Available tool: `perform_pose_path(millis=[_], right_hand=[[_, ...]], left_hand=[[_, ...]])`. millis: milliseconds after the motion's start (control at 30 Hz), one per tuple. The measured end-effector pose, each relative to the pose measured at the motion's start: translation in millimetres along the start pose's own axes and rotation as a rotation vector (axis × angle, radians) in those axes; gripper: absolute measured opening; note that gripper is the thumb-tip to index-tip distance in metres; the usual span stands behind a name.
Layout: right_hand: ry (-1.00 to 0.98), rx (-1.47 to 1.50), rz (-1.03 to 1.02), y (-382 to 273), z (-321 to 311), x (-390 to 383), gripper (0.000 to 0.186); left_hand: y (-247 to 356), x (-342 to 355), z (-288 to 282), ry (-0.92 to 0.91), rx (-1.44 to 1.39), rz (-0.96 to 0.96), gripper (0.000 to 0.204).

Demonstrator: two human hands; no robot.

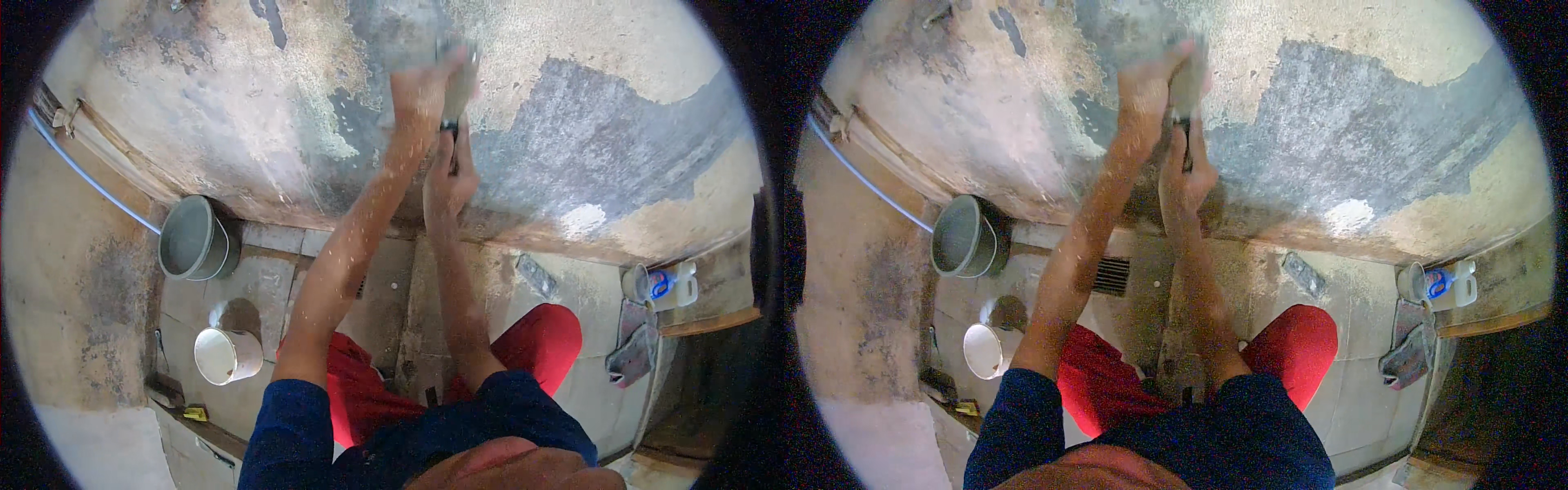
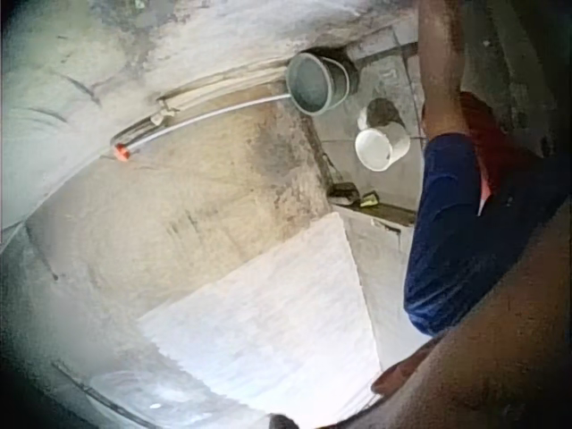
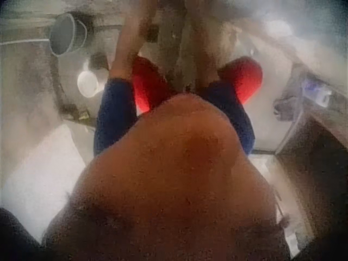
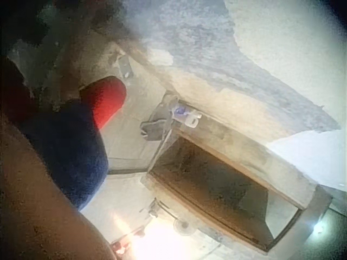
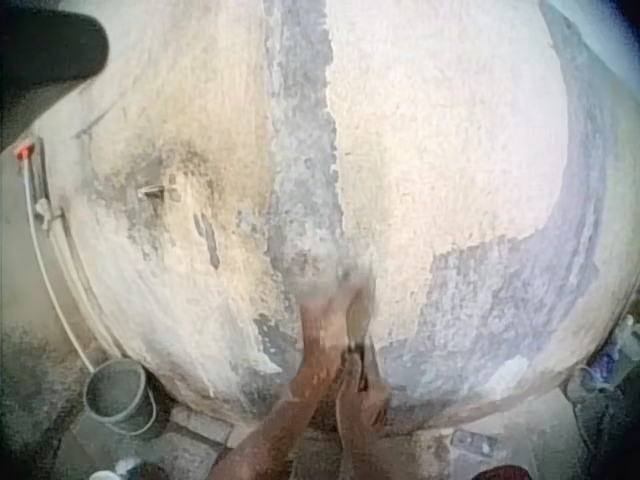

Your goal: Scraping paint or plaster from a wall and sanding it to prepare for repair or repainting.

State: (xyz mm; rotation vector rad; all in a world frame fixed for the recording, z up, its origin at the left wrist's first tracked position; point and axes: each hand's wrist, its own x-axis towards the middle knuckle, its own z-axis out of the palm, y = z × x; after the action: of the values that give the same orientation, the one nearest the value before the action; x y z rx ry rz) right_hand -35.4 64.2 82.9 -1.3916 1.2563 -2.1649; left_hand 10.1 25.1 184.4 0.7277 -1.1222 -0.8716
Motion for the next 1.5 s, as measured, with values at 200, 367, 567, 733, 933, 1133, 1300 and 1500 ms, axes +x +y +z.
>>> perform_pose_path(millis=[200,367,567,733,933,1133,1300,1500], right_hand=[[-0.107,-0.068,0.029,-25.3,-7.0,15.1,0.043],[0.064,-0.134,-0.175,21.1,0.2,5.2,0.03],[-0.01,-0.05,-0.069,-18.4,-2.3,17.1,0.024],[0.182,-0.012,-0.277,10.7,4.1,-5.5,0.024],[-0.059,-0.056,-0.027,2.4,-7.7,4.7,0.033],[0.036,-0.066,-0.178,-3.5,-3.4,0.7,0.036],[0.021,-0.175,-0.125,9.1,-20.8,-16.0,0.037],[-0.025,-0.067,-0.077,-15.7,-1.3,7.8,0.031]], left_hand=[[11.6,20.6,-4.5,0.0,0.02,-0.087,0.035],[-13.4,14.5,1.2,-0.015,-0.098,-0.07,0.033],[26.6,15.5,-11.8,-0.049,0.294,-0.287,0.039],[-7.4,-1.9,-16.6,-0.125,0.188,-0.101,0.044],[7.1,8.4,0.4,-0.01,0.097,-0.047,0.031],[-19.1,21.9,-15.1,-0.143,0.081,0.086,0.037],[-34.4,-6.8,-7.8,-0.045,0.179,0.011,0.034],[-7.8,11.0,-6.0,0.021,0.009,0.008,0.032]])
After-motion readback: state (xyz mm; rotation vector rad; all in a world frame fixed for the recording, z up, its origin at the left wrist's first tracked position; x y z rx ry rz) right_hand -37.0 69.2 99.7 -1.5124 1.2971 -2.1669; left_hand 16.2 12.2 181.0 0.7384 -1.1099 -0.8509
